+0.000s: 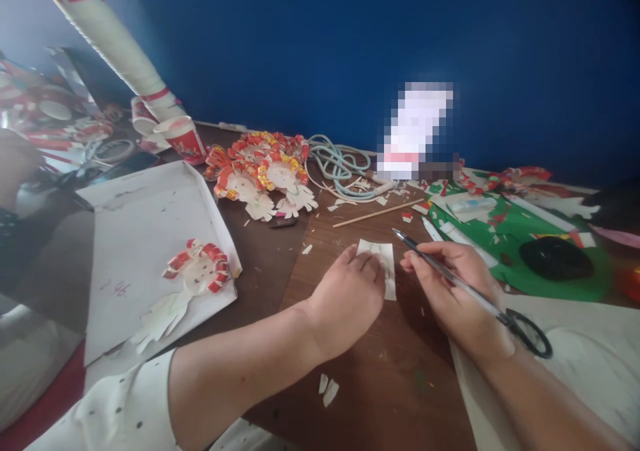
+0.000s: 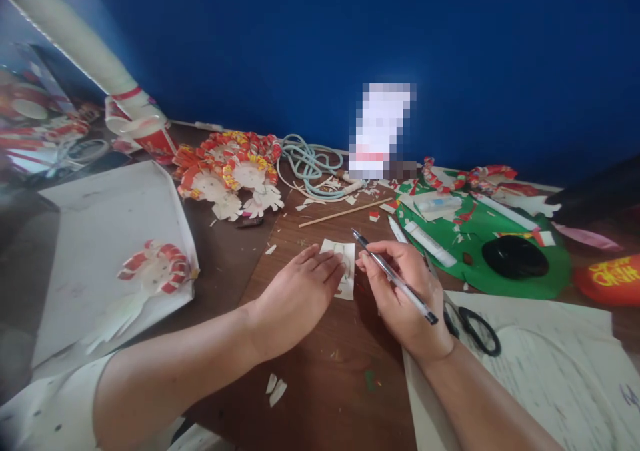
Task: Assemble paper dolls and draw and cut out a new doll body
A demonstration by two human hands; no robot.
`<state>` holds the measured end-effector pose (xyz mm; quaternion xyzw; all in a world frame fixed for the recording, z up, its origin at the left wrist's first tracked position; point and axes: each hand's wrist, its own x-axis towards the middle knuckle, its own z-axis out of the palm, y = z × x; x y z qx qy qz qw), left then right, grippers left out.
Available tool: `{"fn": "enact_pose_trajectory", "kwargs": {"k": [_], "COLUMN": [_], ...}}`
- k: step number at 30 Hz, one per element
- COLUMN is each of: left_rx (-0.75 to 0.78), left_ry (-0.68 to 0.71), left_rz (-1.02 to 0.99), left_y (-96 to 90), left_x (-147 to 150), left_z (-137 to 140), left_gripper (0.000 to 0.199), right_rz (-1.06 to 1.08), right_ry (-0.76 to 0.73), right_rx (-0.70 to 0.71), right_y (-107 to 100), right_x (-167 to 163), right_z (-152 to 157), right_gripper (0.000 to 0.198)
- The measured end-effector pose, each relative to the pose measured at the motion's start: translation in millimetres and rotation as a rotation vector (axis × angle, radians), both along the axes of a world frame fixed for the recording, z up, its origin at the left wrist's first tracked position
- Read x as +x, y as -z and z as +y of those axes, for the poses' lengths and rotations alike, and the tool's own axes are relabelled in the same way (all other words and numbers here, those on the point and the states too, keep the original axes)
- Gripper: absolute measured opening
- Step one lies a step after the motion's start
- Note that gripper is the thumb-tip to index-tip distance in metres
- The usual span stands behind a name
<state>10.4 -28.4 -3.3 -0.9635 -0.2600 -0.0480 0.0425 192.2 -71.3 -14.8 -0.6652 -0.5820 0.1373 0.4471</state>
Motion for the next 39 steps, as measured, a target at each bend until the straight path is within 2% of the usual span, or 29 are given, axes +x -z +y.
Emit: {"fn": "enact_pose_trajectory", "kwargs": {"k": [4,8,20,39], "left_rx": [0.009,0.015,0.018,0.011], "left_ry": [-0.005,-0.003,0.001,-0.005], "left_rz": [0.031,0.040,0.033,0.036], "left_y": [-1.0,0.1,-0.4,-0.6], "left_x": [0.8,1.2,1.4,2.2], "left_z": [-0.4,-0.5,-0.2,-0.8], "left_gripper": [0.039,0.039,0.037,0.038], "right_rz": [-0.007,-0.058,-0.185,-0.292], "right_ry": [-0.094,-0.165,-0.079,-0.089], "right_rx": [-0.057,-0.042,0.009,0.034], "right_y": [3.2,6.9,1.6,0.7], "right_x": [4.3,7.4,1.0,-1.8], "right_z": [5.1,6.7,7.9,10.8], "right_gripper": [0.025,0.025,0.022,0.022]}}
